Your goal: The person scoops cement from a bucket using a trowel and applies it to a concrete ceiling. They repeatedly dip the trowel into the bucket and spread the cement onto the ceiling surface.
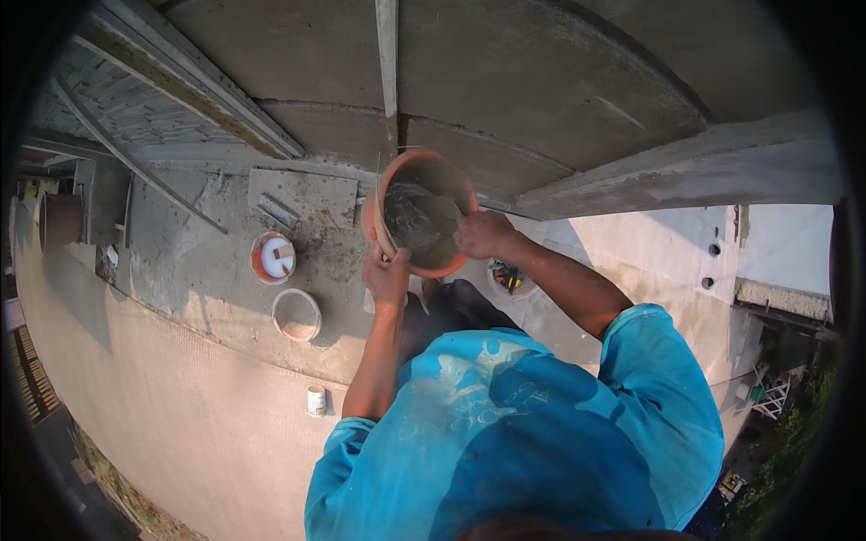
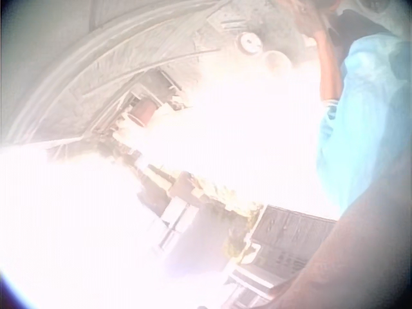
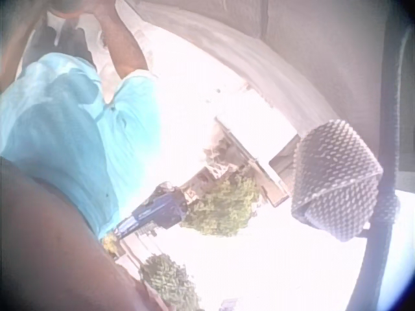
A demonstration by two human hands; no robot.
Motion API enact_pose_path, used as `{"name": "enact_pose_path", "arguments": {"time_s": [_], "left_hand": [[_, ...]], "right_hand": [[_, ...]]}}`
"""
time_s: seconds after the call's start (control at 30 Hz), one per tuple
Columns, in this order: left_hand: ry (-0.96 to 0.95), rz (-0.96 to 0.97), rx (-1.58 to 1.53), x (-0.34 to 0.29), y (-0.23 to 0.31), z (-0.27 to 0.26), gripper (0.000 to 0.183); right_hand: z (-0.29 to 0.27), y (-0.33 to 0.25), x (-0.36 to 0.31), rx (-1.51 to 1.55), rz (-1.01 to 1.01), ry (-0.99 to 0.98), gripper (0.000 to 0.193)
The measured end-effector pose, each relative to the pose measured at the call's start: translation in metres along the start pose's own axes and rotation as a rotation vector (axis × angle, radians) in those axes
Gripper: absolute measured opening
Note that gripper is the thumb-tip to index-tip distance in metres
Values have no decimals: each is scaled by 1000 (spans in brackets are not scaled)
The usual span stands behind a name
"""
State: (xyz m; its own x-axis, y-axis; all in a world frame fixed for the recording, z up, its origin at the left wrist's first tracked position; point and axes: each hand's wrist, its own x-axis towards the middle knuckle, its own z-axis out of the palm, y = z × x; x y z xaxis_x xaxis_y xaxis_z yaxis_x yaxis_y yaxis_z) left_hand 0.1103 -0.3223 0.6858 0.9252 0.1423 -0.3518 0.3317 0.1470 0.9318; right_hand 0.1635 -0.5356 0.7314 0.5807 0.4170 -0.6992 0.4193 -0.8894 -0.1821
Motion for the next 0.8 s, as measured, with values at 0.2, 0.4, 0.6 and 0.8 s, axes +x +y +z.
{"name": "enact_pose_path", "arguments": {"time_s": [0.2,0.4,0.6,0.8], "left_hand": [[31,-63,69,-13,-6,-1,29],[90,-34,-40,-15,-43,-3,24],[23,-126,66,-3,-65,-31,23],[-11,-201,24,16,-105,-60,18]], "right_hand": [[1,-6,-9,246,92,195,37],[66,7,37,203,-49,22,40],[60,-1,50,227,97,69,37],[73,-35,75,254,162,84,33]]}}
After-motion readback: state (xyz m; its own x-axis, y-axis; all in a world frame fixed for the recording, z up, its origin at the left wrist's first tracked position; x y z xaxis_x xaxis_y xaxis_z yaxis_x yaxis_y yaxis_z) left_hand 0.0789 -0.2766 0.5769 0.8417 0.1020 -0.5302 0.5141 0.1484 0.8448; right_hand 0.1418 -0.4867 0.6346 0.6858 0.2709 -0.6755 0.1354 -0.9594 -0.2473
